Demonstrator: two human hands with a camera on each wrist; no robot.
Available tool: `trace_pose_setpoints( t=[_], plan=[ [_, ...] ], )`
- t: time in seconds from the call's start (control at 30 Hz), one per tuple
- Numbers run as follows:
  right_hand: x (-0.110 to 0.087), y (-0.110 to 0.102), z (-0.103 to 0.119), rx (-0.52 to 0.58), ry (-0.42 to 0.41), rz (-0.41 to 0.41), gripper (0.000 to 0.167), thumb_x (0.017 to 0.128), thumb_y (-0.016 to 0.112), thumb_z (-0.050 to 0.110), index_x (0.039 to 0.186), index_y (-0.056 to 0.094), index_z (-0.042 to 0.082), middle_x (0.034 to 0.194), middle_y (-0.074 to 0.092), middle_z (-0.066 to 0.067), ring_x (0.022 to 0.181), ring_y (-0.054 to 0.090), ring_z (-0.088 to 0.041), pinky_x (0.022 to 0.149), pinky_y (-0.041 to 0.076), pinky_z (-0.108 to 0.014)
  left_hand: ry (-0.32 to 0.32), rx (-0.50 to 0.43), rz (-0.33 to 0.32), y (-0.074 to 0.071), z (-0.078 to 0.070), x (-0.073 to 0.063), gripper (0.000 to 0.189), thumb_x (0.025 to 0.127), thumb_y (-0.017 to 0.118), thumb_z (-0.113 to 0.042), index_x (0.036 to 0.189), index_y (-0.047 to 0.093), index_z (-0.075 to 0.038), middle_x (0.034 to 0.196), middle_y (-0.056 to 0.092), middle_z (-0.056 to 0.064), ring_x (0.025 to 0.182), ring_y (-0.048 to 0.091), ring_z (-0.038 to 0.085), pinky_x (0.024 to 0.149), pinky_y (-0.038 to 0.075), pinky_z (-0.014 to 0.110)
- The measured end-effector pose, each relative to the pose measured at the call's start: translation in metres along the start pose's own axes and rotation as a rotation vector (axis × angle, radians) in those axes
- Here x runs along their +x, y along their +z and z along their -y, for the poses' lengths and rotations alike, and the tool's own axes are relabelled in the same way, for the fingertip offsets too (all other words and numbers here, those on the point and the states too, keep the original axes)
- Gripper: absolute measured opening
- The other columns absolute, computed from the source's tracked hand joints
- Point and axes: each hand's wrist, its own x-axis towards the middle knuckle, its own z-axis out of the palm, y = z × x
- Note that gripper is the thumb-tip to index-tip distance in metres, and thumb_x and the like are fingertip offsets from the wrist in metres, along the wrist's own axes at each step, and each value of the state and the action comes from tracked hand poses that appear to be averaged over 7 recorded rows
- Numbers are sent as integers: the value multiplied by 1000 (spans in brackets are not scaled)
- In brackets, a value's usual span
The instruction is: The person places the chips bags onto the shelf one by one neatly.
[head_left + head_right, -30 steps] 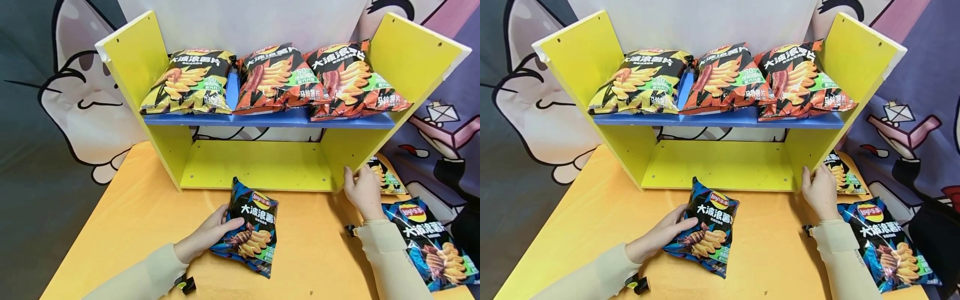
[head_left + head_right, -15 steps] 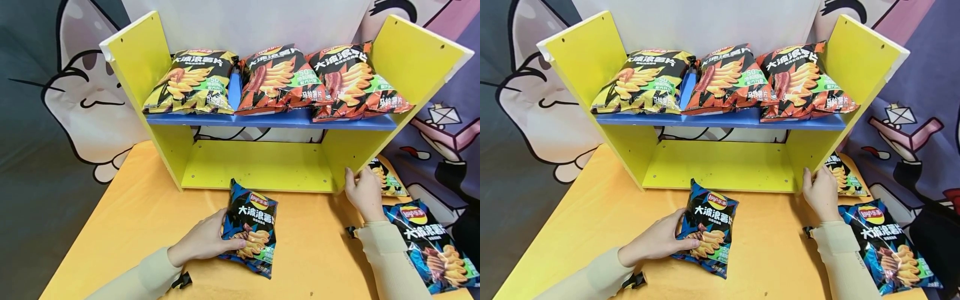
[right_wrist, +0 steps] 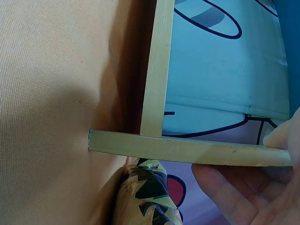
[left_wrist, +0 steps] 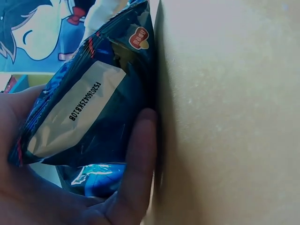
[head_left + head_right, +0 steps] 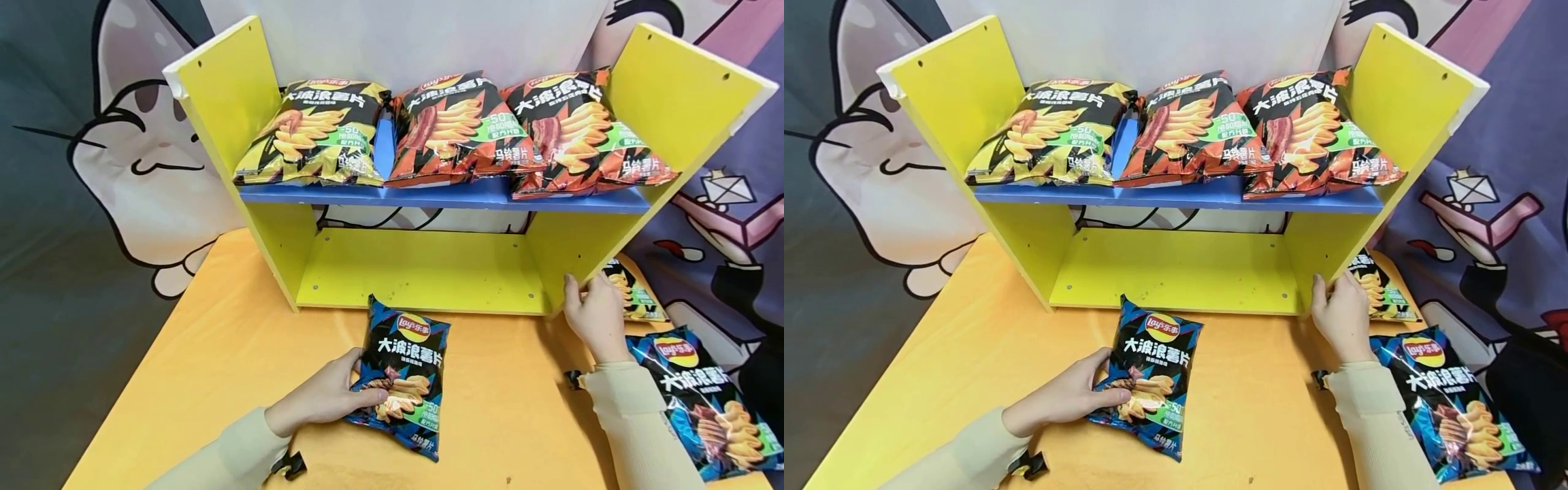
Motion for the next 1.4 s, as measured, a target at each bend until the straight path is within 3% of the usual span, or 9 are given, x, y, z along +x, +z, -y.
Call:
trace_pose_setpoints(
  t=[0.13, 0.43, 0.63, 0.77, 0.97, 1.1, 1.23, 1.3, 1.4],
  plan=[
    [0, 0, 0, -1, 0, 1, 31, 103, 57, 16, 114, 68, -11, 102, 67, -29, 86, 64, -45, 64, 34, -11, 37, -66, -9, 1, 3, -1, 87, 94, 72, -51, 159, 36, -6, 141, 61, 8, 129, 57, 21, 106, 48, 47],
    [0, 0, 0, 1, -13, -18, 29, 103, 58, 14, 114, 68, -11, 101, 68, -29, 86, 64, -45, 65, 33, -9, 102, -171, 8, 4, 6, -1, 76, 97, 73, -40, 159, 37, -15, 143, 63, 2, 127, 62, 17, 110, 47, 37],
    [0, -1, 0, 1, 1, -12, 30, 103, 57, 15, 115, 68, -11, 102, 68, -30, 87, 64, -46, 66, 34, -9, 60, -144, -39, 3, 3, -4, 80, 96, 74, -40, 157, 38, -3, 153, 52, 20, 142, 50, 38, 116, 39, 59],
    [1, -1, 0, 1, 2, -11, 30, 103, 57, 15, 114, 68, -11, 102, 67, -30, 87, 64, -47, 66, 33, -8, 67, -141, -56, 3, 0, -5, 78, 96, 74, -39, 156, 40, -3, 156, 47, 23, 147, 43, 43, 118, 35, 63],
    [1, -1, -1, 2, -4, -15, 30, 103, 58, 14, 113, 68, -11, 100, 68, -30, 86, 64, -47, 64, 32, -6, 149, -180, -75, -2, -3, -1, 65, 97, 73, -34, 152, 45, -12, 147, 59, 10, 140, 53, 34, 115, 43, 53],
    [1, -1, -1, 5, -5, -16, 29, 102, 58, 14, 113, 68, -11, 101, 68, -30, 86, 65, -46, 64, 32, -5, 206, -195, -119, -6, -4, 4, 58, 99, 71, -31, 150, 47, -16, 143, 63, 5, 135, 59, 26, 111, 47, 34],
    [1, -1, -1, 7, -5, -14, 29, 103, 58, 14, 114, 68, -11, 102, 68, -29, 86, 65, -47, 66, 31, -3, 238, -262, -155, -10, -4, 10, 62, 100, 70, -27, 154, 43, -14, 144, 63, 10, 130, 63, 27, 106, 49, 24],
    [1, -1, 0, 9, -3, -11, 29, 103, 57, 14, 114, 68, -11, 102, 68, -30, 87, 65, -47, 66, 31, -2, 246, -311, -159, -13, -4, 12, 65, 101, 69, -23, 157, 39, -10, 145, 61, 16, 127, 64, 32, 103, 52, 27],
    [1, 0, 0, 11, 1, -5, 30, 103, 57, 14, 115, 68, -11, 103, 67, -30, 86, 65, -47, 64, 31, -2, 198, -306, -223, -17, -3, 16, 74, 101, 69, -22, 160, 31, -1, 155, 50, 23, 138, 56, 37, 110, 49, 33]
  ],
)
